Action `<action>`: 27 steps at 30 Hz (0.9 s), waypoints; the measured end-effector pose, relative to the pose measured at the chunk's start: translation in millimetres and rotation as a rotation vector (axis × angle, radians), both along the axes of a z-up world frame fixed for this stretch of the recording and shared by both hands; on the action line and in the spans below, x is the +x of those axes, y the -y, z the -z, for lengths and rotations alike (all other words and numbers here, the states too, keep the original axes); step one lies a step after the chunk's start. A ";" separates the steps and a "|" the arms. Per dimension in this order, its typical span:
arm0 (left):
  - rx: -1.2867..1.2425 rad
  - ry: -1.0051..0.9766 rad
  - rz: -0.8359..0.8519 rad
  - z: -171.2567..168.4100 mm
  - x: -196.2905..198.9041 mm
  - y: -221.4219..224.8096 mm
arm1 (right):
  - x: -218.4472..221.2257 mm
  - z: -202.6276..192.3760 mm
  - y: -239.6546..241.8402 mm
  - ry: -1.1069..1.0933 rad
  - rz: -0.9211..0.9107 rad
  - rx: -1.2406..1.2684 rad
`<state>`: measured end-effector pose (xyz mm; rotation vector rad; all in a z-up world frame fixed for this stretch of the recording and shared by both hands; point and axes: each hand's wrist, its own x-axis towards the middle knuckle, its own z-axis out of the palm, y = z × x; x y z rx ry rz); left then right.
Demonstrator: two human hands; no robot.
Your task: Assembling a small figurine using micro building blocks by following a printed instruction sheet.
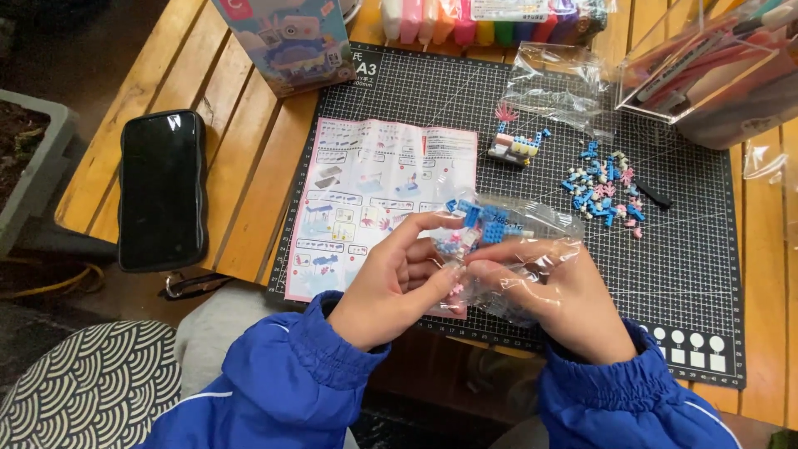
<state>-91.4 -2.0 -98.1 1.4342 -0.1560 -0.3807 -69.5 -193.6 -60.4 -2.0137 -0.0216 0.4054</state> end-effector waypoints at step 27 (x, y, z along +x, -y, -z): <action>-0.051 -0.035 -0.032 1.9 -8.5 8.8 | -4.8 18.8 14.6 0.054 -0.072 0.025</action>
